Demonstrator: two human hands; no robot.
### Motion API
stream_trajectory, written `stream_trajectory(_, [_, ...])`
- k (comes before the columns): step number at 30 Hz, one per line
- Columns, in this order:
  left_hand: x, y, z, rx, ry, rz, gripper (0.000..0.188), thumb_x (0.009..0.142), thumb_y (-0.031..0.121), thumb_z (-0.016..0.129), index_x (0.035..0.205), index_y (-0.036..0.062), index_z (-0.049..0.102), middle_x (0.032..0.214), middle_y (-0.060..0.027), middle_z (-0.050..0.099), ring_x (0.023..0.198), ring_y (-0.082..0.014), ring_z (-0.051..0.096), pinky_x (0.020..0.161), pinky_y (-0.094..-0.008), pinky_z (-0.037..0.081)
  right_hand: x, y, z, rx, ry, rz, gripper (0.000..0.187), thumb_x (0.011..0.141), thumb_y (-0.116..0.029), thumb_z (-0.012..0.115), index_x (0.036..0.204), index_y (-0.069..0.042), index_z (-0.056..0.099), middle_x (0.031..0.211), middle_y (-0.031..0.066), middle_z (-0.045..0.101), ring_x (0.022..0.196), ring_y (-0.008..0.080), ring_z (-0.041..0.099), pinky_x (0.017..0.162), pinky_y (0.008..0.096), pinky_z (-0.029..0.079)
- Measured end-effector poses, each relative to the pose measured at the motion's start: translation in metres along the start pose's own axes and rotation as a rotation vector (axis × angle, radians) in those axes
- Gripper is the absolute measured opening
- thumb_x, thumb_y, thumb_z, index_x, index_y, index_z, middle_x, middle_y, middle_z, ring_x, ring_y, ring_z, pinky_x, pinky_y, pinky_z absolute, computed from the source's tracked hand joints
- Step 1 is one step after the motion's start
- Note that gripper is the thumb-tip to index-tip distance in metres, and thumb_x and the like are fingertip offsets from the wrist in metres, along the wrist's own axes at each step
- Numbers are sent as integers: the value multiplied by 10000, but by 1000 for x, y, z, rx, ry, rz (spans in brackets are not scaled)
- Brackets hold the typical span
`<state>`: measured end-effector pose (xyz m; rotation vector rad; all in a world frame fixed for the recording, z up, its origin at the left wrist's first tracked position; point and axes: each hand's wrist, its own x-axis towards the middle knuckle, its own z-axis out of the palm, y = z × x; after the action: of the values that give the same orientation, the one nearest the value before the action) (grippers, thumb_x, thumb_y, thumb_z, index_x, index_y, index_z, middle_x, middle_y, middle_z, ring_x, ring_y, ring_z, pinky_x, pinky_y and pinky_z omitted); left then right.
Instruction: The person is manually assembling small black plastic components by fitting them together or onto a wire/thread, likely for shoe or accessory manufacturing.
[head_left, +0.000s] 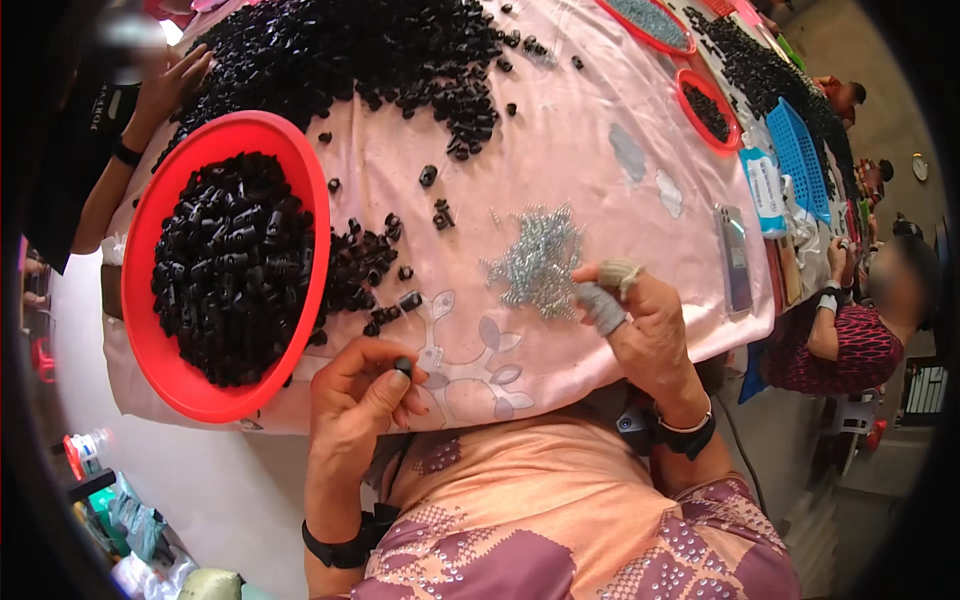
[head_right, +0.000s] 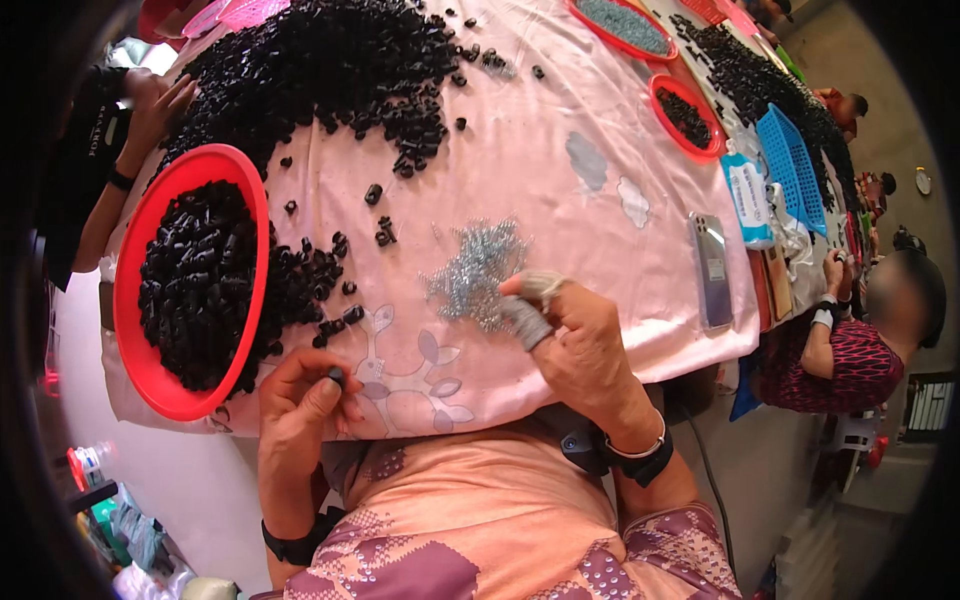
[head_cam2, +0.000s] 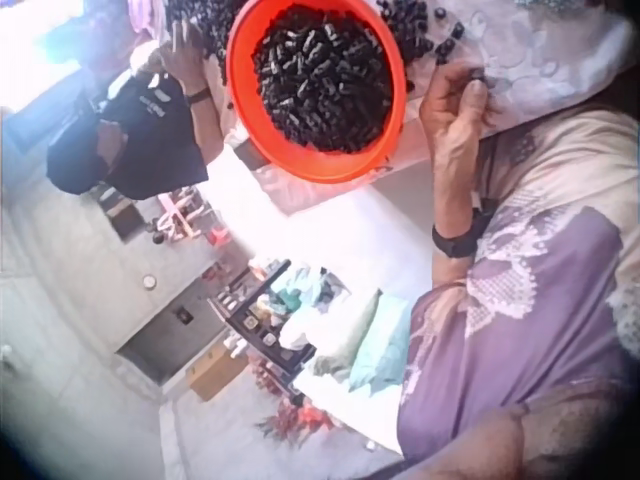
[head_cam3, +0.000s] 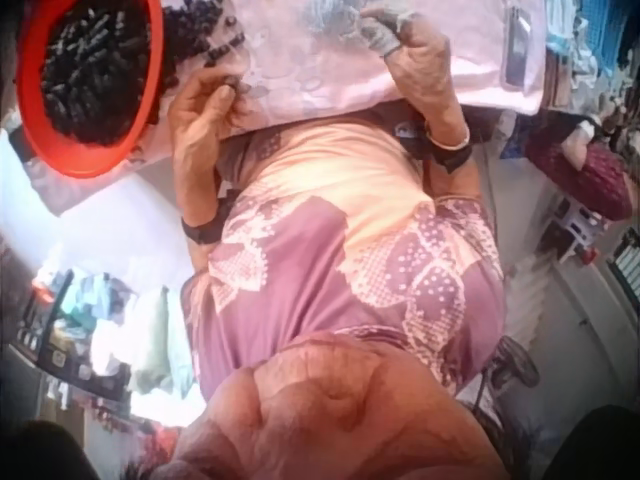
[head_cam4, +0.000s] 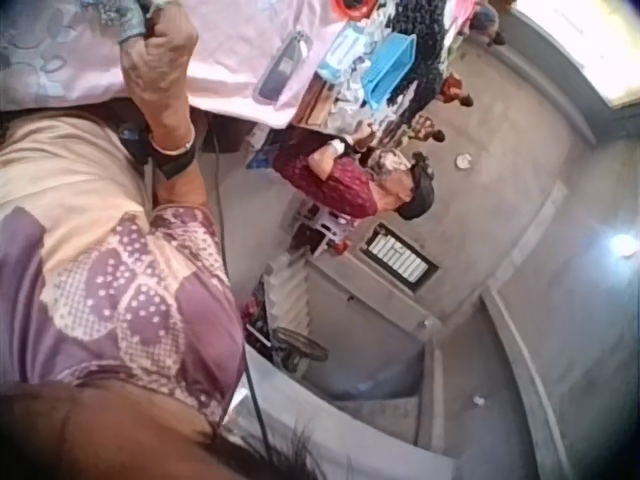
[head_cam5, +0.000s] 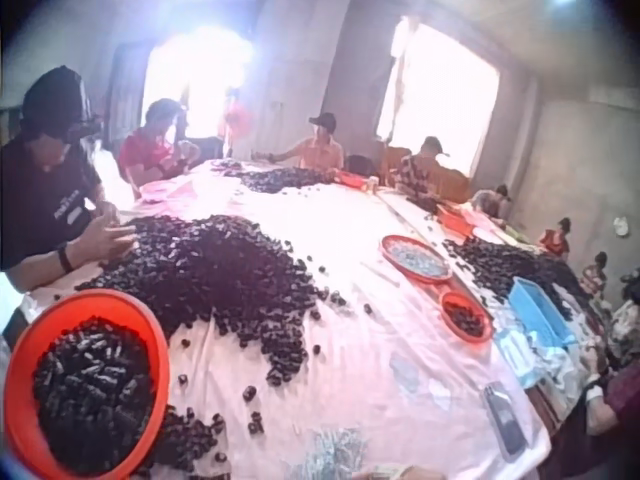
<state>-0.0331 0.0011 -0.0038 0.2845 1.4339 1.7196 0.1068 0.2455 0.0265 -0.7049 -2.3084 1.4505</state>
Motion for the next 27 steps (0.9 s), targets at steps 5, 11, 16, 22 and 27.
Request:
stream_trajectory(5, [3, 1, 0, -1, 85, 37, 192, 928, 156, 631, 1046, 7, 603, 872, -78, 657, 650, -98, 598, 545, -203, 438, -1, -8, 25, -234, -224, -264, 200, 785, -22, 697, 980, -7, 654, 824, 159, 621, 729, 301, 625, 633, 362, 511])
stream_trajectory(11, [5, 1, -1, -55, 170, 30, 203, 923, 173, 631, 1041, 11, 597, 839, -65, 638, 627, -104, 583, 543, -194, 422, 4, -10, 59, -277, -312, -467, 192, 758, -29, 677, 945, -30, 636, 912, 134, 593, 750, 286, 634, 650, 384, 527])
stream_trajectory(16, [2, 1, -2, -55, 139, 4, 179, 932, 149, 613, 1057, 23, 589, 856, -59, 643, 639, -92, 587, 538, -185, 428, 13, -11, 83, -469, -404, -712, 108, 764, -64, 589, 870, -56, 605, 931, 106, 548, 832, 271, 590, 675, 367, 500])
stream_trajectory(22, [2, 0, -4, -96, 110, -18, 186, 926, 122, 624, 1078, 24, 582, 880, -71, 644, 659, -101, 595, 554, -199, 461, 11, -9, 83, -465, -420, -748, 104, 762, -101, 593, 857, -58, 598, 880, 93, 540, 800, 251, 577, 649, 353, 478])
stream_trajectory(27, [1, 2, 0, -84, 90, -26, 203, 929, 152, 638, 1072, 16, 591, 860, -51, 652, 670, -77, 589, 566, -201, 463, 11, -6, 79, -343, -394, -647, 227, 704, -37, 666, 926, -42, 623, 857, 103, 580, 707, 296, 614, 602, 382, 504])
